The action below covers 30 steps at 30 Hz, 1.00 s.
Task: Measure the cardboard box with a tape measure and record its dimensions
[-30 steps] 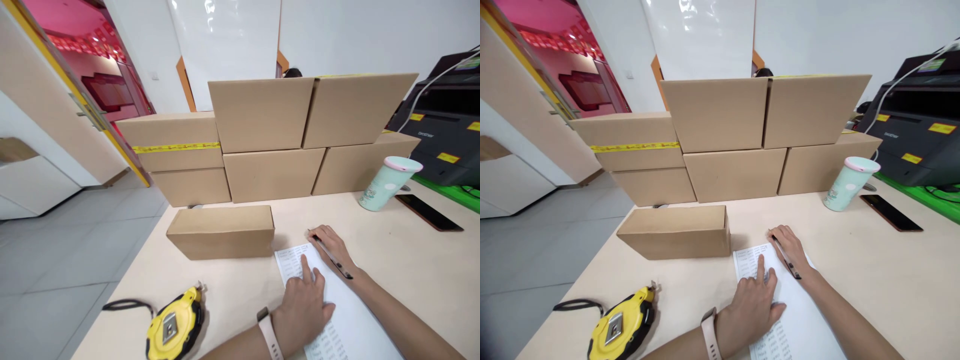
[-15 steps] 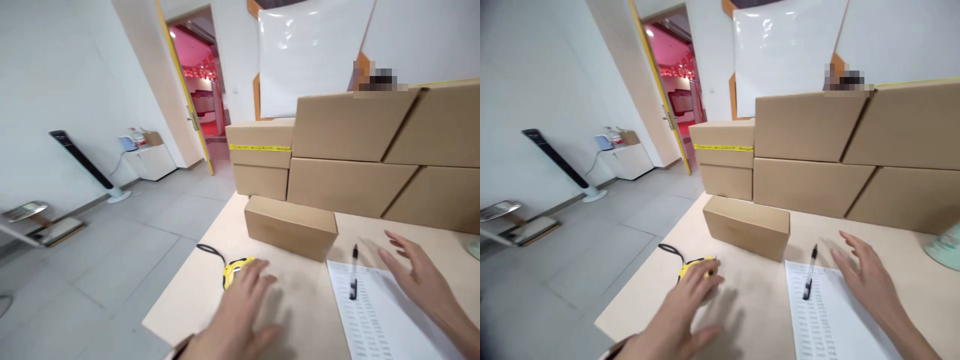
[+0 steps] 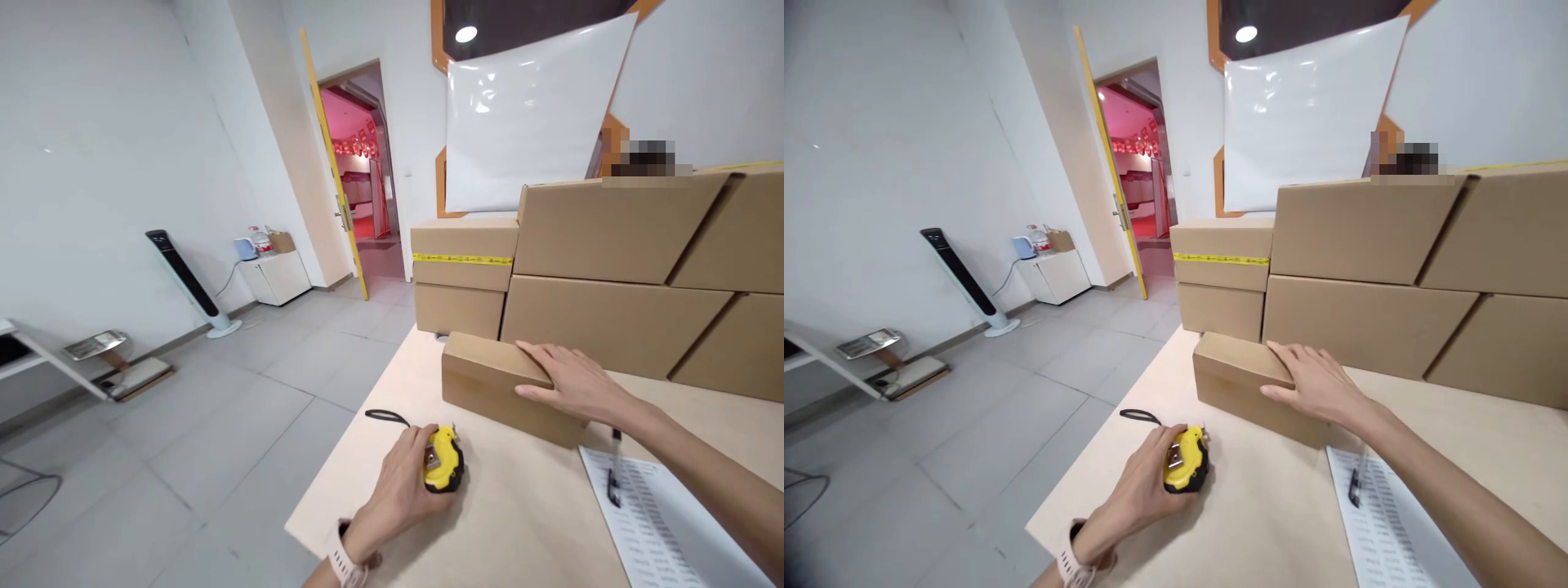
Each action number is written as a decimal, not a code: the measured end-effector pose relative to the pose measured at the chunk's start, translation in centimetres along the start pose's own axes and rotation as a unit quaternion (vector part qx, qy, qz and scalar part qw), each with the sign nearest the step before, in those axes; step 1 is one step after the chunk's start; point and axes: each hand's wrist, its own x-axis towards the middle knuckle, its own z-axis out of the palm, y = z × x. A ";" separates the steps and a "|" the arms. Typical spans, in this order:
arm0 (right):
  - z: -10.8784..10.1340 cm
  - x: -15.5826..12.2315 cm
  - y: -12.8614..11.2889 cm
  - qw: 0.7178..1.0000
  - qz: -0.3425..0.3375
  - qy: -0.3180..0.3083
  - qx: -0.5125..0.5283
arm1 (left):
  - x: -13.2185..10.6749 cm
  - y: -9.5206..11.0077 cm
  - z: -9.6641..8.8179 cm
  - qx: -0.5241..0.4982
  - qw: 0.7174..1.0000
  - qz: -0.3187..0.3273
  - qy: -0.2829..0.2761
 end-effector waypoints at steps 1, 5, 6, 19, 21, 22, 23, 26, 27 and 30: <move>0.2 -0.4 -0.4 1.000 0.004 0.006 0.008 | -0.2 0.2 -0.6 -0.062 0.998 -0.026 0.002; 1.4 -5.1 -3.4 0.993 -0.043 0.108 -0.023 | -2.1 0.3 -3.8 -0.357 0.933 -0.045 0.013; 2.0 -6.7 -4.3 0.989 -0.063 0.127 -0.033 | -2.7 0.2 -4.7 -0.416 0.908 -0.043 0.032; -0.5 -12.6 -9.6 0.876 0.134 -0.034 0.462 | -1.1 5.0 -6.2 -0.495 0.841 -0.043 -0.215; -2.1 -11.5 -10.5 0.792 0.171 -0.111 0.575 | -0.4 6.1 -5.6 -0.460 0.851 -0.039 -0.250; -2.5 -11.1 -10.8 0.761 0.180 -0.133 0.609 | -0.1 6.4 -5.3 -0.450 0.851 -0.041 -0.268; -2.6 -10.8 -11.1 0.734 0.190 -0.151 0.634 | 0.0 6.6 -5.0 -0.443 0.849 -0.043 -0.283; -2.1 -10.6 -11.8 0.676 0.232 -0.174 0.678 | 0.2 7.0 -4.5 -0.429 0.849 -0.045 -0.304; -1.8 -10.7 -12.0 0.664 0.248 -0.175 0.684 | 0.2 7.1 -4.5 -0.424 0.852 -0.046 -0.304; -1.7 -11.1 -11.6 0.646 0.288 -0.157 0.689 | 0.1 7.4 -4.9 -0.401 0.865 -0.054 -0.298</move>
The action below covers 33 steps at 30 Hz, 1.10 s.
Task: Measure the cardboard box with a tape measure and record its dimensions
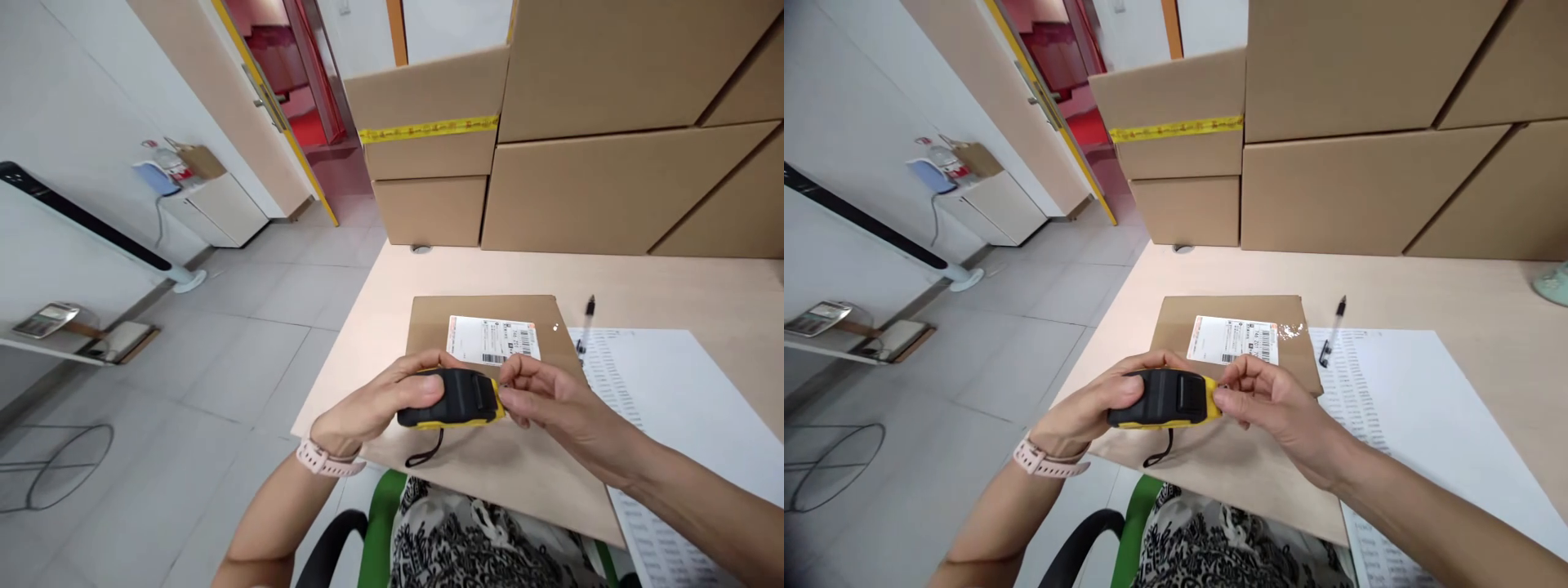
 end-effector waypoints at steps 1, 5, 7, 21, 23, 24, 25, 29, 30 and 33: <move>-0.7 -0.2 -0.2 1.000 -0.003 0.022 0.011 | -0.2 0.1 -0.3 0.009 1.000 0.000 0.008; -5.8 -0.8 -1.5 0.980 -0.069 0.171 0.075 | -1.7 0.2 -3.4 0.012 0.996 0.002 0.085; -8.8 -0.5 -1.8 0.963 -0.095 0.232 0.101 | -2.2 -0.1 -5.7 0.005 0.990 -0.007 0.142; -10.9 4.5 2.9 0.961 -0.096 0.243 -0.095 | 0.2 -2.6 -13.8 -0.083 0.943 -0.033 0.320; -10.8 4.1 3.0 0.956 -0.099 0.244 -0.127 | 0.2 -2.8 -14.1 -0.089 0.943 -0.035 0.320; -10.7 4.0 3.1 0.955 -0.098 0.244 -0.141 | 0.2 -2.9 -14.3 -0.093 0.942 -0.036 0.319; -10.6 3.8 3.1 0.953 -0.098 0.242 -0.154 | 0.2 -3.0 -14.4 -0.097 0.942 -0.037 0.319; -10.4 3.6 3.3 0.946 -0.096 0.246 -0.188 | 0.6 -3.0 -14.9 -0.119 0.936 -0.033 0.329; -10.4 3.6 3.4 0.945 -0.096 0.247 -0.191 | 0.7 -3.0 -15.0 -0.125 0.934 -0.031 0.333; -10.5 3.7 3.8 0.944 -0.092 0.251 -0.191 | 0.9 -3.3 -15.1 -0.146 0.927 -0.022 0.344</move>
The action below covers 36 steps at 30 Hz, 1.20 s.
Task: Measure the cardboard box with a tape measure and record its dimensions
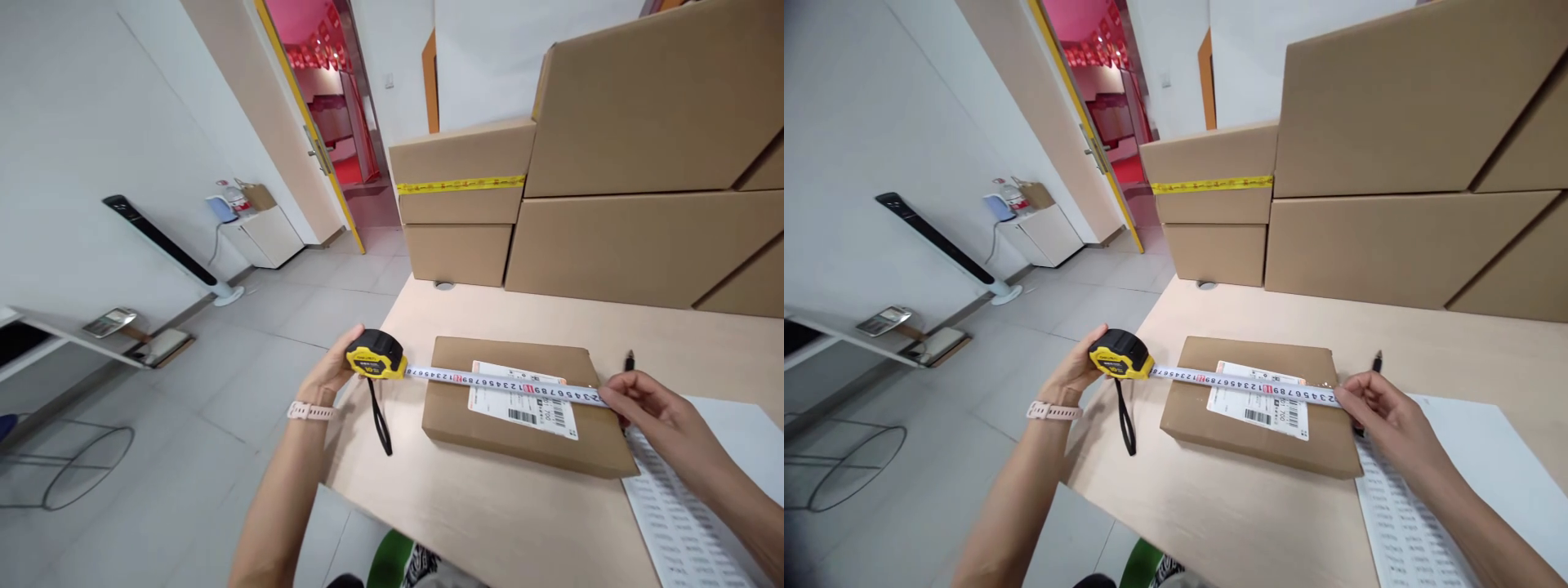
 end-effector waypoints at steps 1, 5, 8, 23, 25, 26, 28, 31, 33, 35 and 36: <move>0.0 0.0 0.2 1.000 0.003 0.005 0.002 | 0.0 -0.2 0.0 -0.010 1.000 0.002 0.004; 0.2 0.3 1.3 1.000 0.010 0.020 0.019 | -0.3 -1.1 -0.4 -0.056 0.998 0.007 0.011; 0.3 0.4 1.9 0.999 0.022 0.029 0.038 | -0.6 -1.9 -0.9 -0.086 0.996 0.005 0.011; 1.3 0.0 0.6 0.961 0.138 0.043 0.235 | -0.1 -2.9 -1.6 -0.132 0.991 0.008 -0.002; 1.3 0.1 0.8 0.958 0.140 0.028 0.247 | -0.1 -2.9 -1.7 -0.133 0.991 0.010 0.002; 1.3 0.1 0.9 0.956 0.142 0.022 0.254 | -0.1 -2.9 -1.7 -0.133 0.991 0.012 0.006; 1.3 0.1 1.1 0.951 0.151 0.013 0.268 | -0.1 -2.8 -1.8 -0.132 0.991 0.015 0.011; 1.5 0.2 1.2 0.943 0.164 0.010 0.289 | -0.1 -2.8 -1.8 -0.126 0.992 0.016 0.014; 1.5 0.1 1.2 0.940 0.169 0.012 0.295 | -0.1 -2.7 -1.8 -0.121 0.992 0.018 0.015; 1.5 0.1 1.2 0.939 0.172 0.014 0.297 | -0.1 -2.7 -1.8 -0.117 0.993 0.020 0.017; 1.5 0.1 1.2 0.939 0.174 0.013 0.296 | -0.1 -2.7 -1.7 -0.115 0.993 0.020 0.017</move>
